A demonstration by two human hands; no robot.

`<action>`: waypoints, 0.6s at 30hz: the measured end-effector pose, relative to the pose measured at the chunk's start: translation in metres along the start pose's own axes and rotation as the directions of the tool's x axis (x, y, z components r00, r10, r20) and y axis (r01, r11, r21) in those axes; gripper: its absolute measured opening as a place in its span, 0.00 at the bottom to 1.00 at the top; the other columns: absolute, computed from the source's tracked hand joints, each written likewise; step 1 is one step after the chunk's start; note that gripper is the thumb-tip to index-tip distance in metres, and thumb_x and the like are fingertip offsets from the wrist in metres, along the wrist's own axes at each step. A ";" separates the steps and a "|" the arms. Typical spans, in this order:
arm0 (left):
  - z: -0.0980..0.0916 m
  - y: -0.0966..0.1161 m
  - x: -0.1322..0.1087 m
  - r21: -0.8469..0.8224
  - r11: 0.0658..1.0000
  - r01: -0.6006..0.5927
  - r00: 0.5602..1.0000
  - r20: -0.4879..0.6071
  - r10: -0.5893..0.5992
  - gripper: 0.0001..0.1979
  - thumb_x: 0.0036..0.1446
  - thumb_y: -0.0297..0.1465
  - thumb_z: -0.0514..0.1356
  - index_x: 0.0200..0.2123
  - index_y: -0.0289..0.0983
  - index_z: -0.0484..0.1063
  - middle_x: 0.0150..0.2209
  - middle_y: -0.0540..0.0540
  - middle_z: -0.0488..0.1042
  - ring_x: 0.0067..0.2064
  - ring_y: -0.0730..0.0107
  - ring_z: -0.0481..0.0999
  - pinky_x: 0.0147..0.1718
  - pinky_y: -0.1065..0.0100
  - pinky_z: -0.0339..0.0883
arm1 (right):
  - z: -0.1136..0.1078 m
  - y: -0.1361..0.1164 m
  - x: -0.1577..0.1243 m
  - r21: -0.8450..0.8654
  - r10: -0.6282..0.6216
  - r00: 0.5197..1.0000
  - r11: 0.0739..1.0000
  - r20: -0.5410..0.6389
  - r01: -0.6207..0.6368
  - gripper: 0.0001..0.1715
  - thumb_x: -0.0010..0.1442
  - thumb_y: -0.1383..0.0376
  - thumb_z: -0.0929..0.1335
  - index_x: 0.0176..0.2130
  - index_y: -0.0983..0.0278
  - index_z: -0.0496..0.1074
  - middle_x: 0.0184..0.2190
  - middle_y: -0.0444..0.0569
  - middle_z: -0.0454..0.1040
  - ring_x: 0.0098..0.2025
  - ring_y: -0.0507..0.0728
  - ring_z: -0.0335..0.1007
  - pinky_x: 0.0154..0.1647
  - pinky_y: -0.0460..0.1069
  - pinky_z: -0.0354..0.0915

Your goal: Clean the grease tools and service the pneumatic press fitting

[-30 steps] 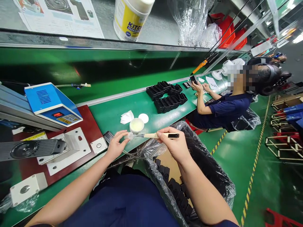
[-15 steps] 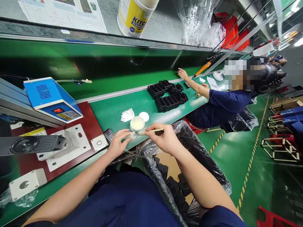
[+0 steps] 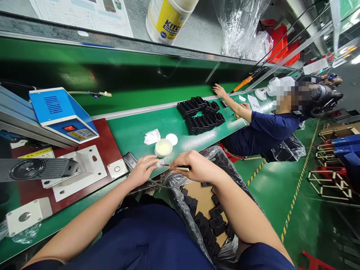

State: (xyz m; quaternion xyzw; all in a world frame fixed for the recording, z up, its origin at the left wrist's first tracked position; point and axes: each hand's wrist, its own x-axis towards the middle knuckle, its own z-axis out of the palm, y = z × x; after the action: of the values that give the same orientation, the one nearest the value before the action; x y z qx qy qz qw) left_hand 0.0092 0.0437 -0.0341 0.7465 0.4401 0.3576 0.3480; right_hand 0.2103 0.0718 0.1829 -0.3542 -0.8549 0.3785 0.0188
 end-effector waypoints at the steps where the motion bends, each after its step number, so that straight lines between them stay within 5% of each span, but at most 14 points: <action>1: 0.000 0.000 0.001 0.006 1.000 0.007 1.000 0.005 -0.007 0.13 0.60 0.28 0.55 0.47 0.41 0.73 0.47 0.44 0.77 0.54 0.58 0.72 0.51 0.52 0.66 | -0.003 -0.001 -0.002 0.004 -0.001 1.000 1.000 0.004 0.001 0.09 0.63 0.67 0.66 0.39 0.65 0.76 0.37 0.52 0.79 0.41 0.55 0.74 0.43 0.49 0.69; 5: 0.001 -0.003 0.003 0.029 0.999 0.028 1.000 0.000 -0.028 0.12 0.60 0.29 0.55 0.47 0.41 0.74 0.47 0.43 0.77 0.54 0.58 0.72 0.50 0.52 0.66 | -0.017 -0.005 -0.012 0.036 0.005 0.999 0.999 -0.037 -0.004 0.09 0.63 0.66 0.66 0.40 0.64 0.77 0.38 0.52 0.79 0.41 0.55 0.75 0.43 0.49 0.69; 9: 0.001 -0.006 0.006 0.053 0.998 0.024 0.999 -0.041 -0.022 0.12 0.60 0.30 0.56 0.47 0.40 0.74 0.48 0.41 0.76 0.53 0.58 0.72 0.49 0.53 0.66 | -0.024 -0.010 -0.025 0.115 0.086 0.973 0.991 -0.215 -0.062 0.08 0.61 0.63 0.68 0.39 0.63 0.78 0.38 0.51 0.80 0.41 0.56 0.76 0.44 0.49 0.70; 12: 0.001 -0.006 0.007 0.058 0.998 0.012 0.996 -0.084 -0.007 0.12 0.60 0.30 0.57 0.47 0.39 0.74 0.48 0.41 0.76 0.52 0.58 0.73 0.48 0.54 0.66 | -0.020 -0.011 -0.030 0.205 0.262 0.894 0.959 -0.364 -0.198 0.11 0.58 0.59 0.70 0.36 0.63 0.78 0.34 0.51 0.80 0.36 0.57 0.75 0.36 0.49 0.70; 18: -0.002 0.002 0.007 0.049 0.999 -0.001 0.992 -0.124 0.007 0.12 0.59 0.30 0.58 0.46 0.40 0.74 0.46 0.42 0.77 0.52 0.58 0.72 0.48 0.54 0.65 | -0.002 -0.004 -0.020 0.367 0.495 0.733 0.862 -0.467 -0.348 0.16 0.53 0.54 0.72 0.30 0.66 0.77 0.22 0.47 0.74 0.22 0.51 0.65 0.21 0.46 0.58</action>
State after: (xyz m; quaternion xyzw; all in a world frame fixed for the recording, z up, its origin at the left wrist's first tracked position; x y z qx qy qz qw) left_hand 0.0111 0.0498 -0.0304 0.7320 0.4681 0.3931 0.3009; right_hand 0.2231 0.0591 0.1920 -0.6276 -0.6531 0.3621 0.2201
